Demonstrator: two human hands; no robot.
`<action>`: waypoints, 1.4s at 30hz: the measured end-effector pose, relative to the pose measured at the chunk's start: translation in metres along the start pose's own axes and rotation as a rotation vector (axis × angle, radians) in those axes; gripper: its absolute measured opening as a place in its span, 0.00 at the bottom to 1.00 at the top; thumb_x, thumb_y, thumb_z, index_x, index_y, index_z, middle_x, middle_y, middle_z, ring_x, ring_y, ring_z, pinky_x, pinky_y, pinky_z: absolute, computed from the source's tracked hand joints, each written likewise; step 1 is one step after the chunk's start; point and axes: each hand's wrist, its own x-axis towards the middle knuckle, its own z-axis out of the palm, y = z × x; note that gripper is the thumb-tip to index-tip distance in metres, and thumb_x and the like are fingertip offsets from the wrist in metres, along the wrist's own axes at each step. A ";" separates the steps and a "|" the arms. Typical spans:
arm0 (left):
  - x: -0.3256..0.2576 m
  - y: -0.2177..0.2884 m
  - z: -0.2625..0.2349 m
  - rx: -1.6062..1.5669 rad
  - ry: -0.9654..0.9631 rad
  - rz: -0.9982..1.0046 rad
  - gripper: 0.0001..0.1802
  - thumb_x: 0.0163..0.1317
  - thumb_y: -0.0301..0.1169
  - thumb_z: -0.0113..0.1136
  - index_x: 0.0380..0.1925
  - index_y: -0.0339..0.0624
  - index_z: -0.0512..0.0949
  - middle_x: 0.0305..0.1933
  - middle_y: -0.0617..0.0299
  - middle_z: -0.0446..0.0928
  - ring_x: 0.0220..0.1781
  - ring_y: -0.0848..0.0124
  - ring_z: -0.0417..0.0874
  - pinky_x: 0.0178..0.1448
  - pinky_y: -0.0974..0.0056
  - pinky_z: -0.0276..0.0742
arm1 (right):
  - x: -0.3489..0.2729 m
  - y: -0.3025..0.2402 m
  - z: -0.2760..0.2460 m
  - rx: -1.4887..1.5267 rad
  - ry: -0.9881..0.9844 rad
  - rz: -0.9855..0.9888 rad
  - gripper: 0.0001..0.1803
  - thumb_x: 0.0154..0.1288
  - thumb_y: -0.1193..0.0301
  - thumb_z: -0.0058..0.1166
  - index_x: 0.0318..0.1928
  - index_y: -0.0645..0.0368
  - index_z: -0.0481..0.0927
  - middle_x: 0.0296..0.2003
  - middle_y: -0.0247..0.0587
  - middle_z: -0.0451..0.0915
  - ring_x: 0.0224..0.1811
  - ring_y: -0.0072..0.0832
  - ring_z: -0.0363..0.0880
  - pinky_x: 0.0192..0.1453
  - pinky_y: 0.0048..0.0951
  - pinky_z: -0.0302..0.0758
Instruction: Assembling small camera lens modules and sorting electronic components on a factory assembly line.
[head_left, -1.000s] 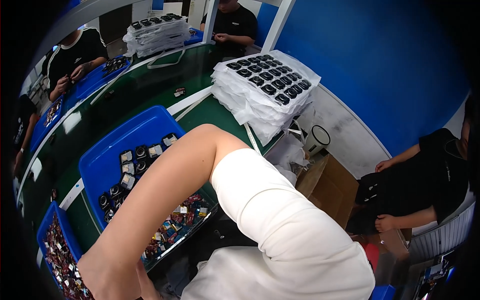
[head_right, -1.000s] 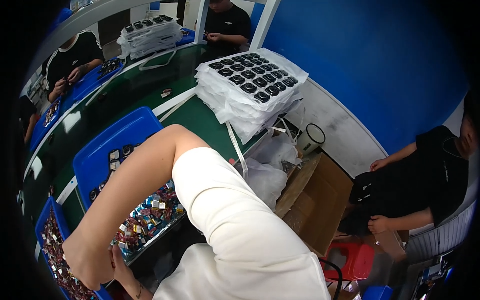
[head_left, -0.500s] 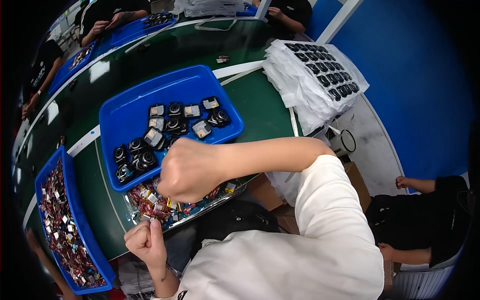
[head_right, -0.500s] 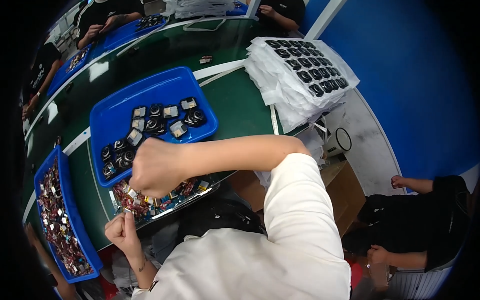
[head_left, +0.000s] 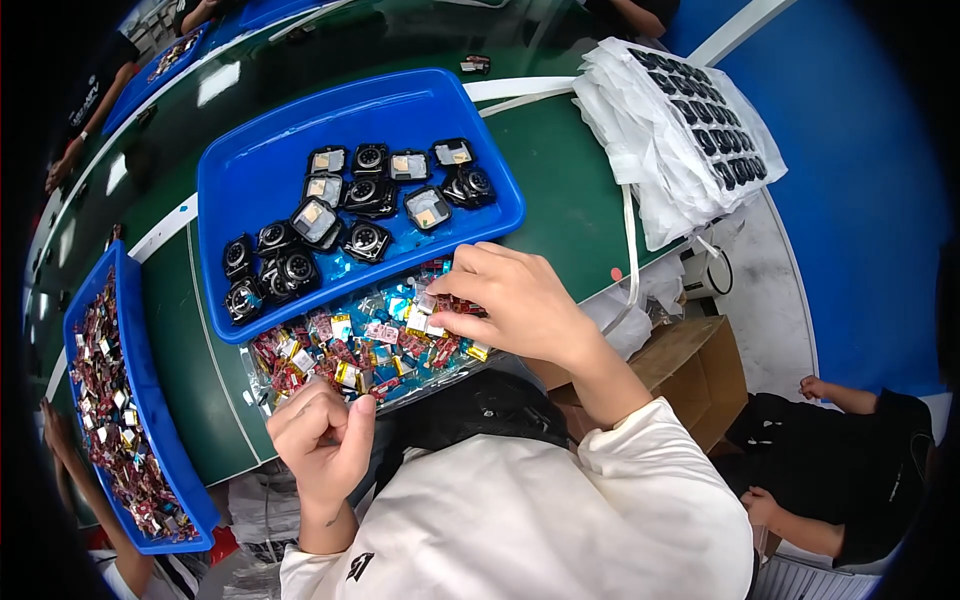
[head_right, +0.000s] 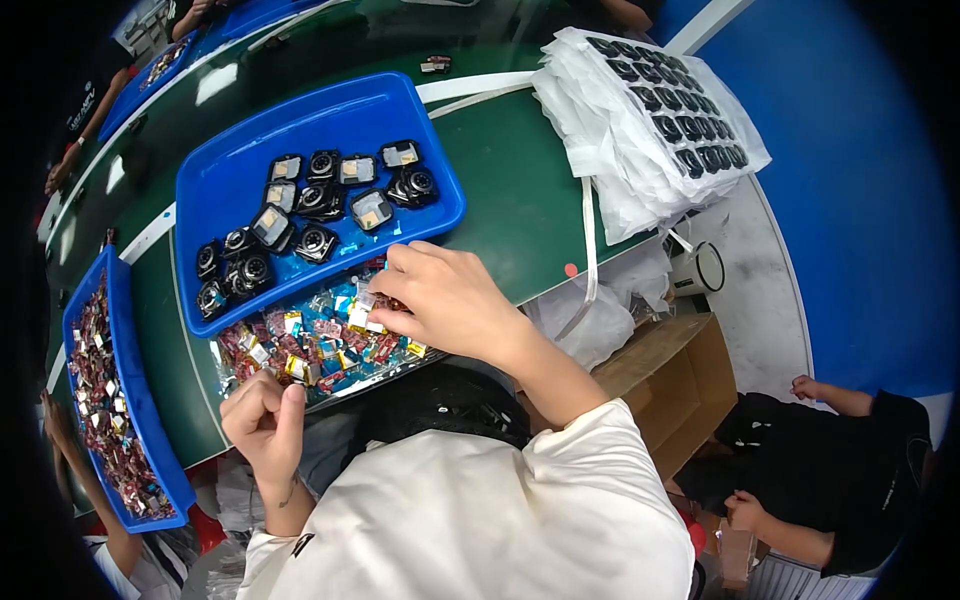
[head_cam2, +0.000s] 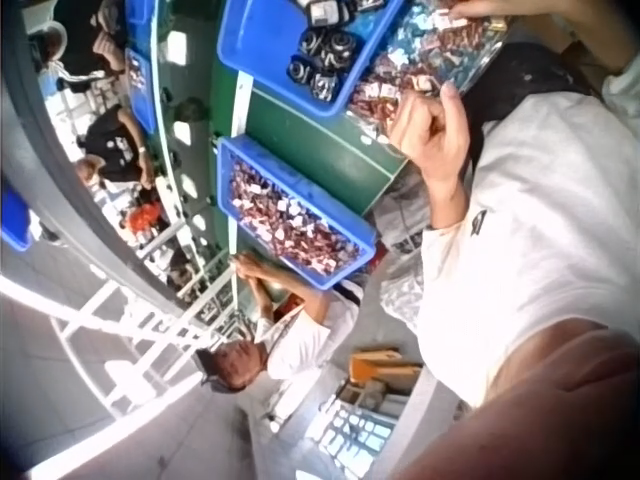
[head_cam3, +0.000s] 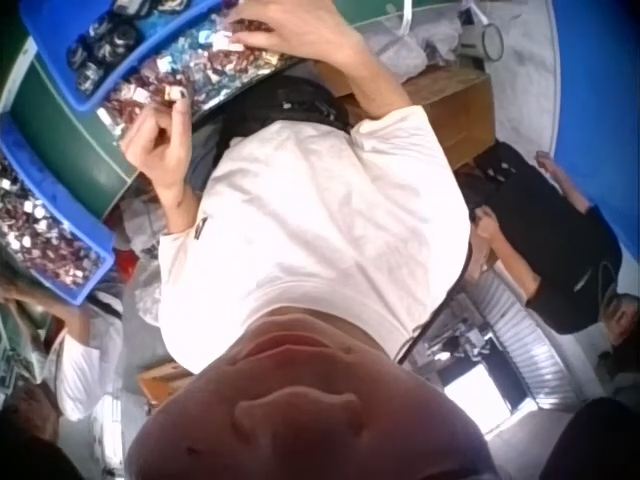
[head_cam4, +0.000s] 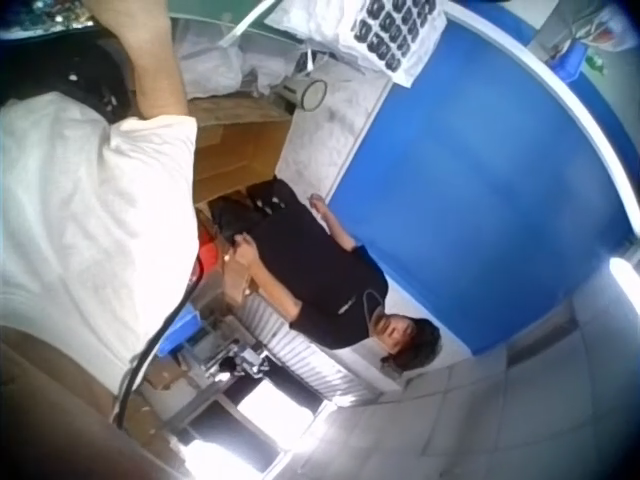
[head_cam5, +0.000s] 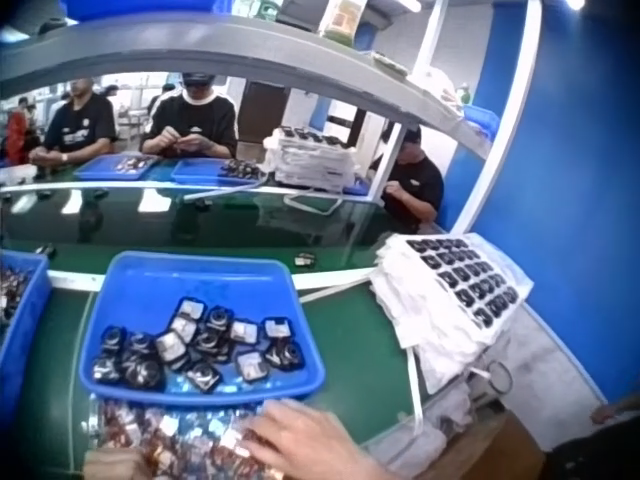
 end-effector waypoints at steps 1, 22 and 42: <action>0.002 0.001 0.001 0.011 0.002 -0.007 0.21 0.47 0.16 0.64 0.10 0.39 0.60 0.11 0.64 0.60 0.13 0.74 0.58 0.20 0.68 0.48 | 0.001 0.000 0.001 0.035 0.044 0.005 0.10 0.54 0.64 0.63 0.34 0.54 0.84 0.26 0.33 0.73 0.33 0.30 0.77 0.32 0.32 0.73; 0.023 0.010 0.026 0.146 0.163 0.044 0.13 0.45 0.19 0.69 0.34 0.37 0.82 0.34 0.57 0.79 0.33 0.68 0.75 0.37 0.69 0.67 | -0.005 -0.030 0.027 1.337 0.312 0.275 0.13 0.56 0.84 0.61 0.43 0.70 0.78 0.39 0.40 0.80 0.39 0.22 0.81 0.43 0.20 0.80; 0.025 0.010 0.015 -0.125 -0.104 -0.032 0.17 0.42 0.13 0.60 0.36 0.34 0.84 0.32 0.55 0.81 0.34 0.65 0.76 0.40 0.67 0.68 | -0.001 -0.038 0.033 1.352 0.445 0.251 0.11 0.54 0.78 0.66 0.37 0.66 0.81 0.33 0.39 0.79 0.36 0.20 0.79 0.36 0.19 0.76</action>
